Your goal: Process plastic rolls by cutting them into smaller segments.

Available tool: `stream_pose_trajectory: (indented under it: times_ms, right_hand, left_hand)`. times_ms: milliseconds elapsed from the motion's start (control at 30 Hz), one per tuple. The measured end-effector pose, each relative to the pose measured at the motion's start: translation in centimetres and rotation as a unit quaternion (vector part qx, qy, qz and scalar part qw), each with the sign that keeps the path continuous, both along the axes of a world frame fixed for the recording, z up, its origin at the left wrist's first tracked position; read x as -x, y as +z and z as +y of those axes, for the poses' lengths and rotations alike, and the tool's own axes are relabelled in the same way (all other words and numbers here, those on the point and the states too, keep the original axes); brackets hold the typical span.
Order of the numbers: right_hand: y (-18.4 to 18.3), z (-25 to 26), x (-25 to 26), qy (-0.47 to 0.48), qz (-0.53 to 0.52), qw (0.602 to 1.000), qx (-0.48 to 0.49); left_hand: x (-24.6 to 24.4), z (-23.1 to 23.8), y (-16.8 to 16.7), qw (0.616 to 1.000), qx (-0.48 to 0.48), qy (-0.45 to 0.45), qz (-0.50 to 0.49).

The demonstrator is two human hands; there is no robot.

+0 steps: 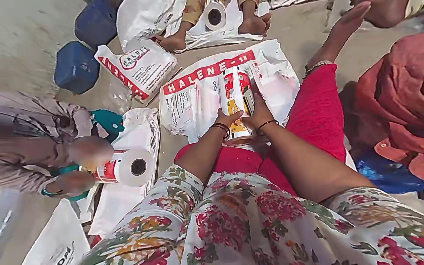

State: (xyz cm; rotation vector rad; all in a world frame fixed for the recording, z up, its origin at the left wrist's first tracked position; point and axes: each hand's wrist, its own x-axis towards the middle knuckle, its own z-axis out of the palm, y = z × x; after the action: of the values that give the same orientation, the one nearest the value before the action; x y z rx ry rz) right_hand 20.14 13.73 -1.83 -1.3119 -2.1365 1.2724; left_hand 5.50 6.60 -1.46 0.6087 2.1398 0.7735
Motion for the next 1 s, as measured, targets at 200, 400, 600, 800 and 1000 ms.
stream_pose_trajectory:
  times_ms: [200,400,600,800,1000]
  right_hand:
    - [-0.5,1.0,0.0,0.003,0.006,0.999,0.033]
    - [-0.2,0.9,-0.5,0.002,0.018,0.998,0.060]
    - [-0.2,0.7,-0.5,-0.005,0.027,0.997,0.069]
    - [0.0,0.6,-0.4,-0.006,0.031,0.997,0.072]
    - [-0.2,0.5,-0.4,-0.009,0.048,0.997,0.065]
  left_hand:
    - [2.3,-1.5,-1.8,0.969,-0.134,0.059,-0.201]
    - [2.2,-1.2,-1.7,0.983,-0.092,0.038,-0.153]
    - [1.5,-0.5,-1.0,0.993,-0.064,0.030,-0.091]
    - [2.2,-1.2,-1.3,0.985,-0.099,0.021,-0.141]
    - [1.3,-0.9,-0.9,0.996,-0.057,-0.011,-0.067]
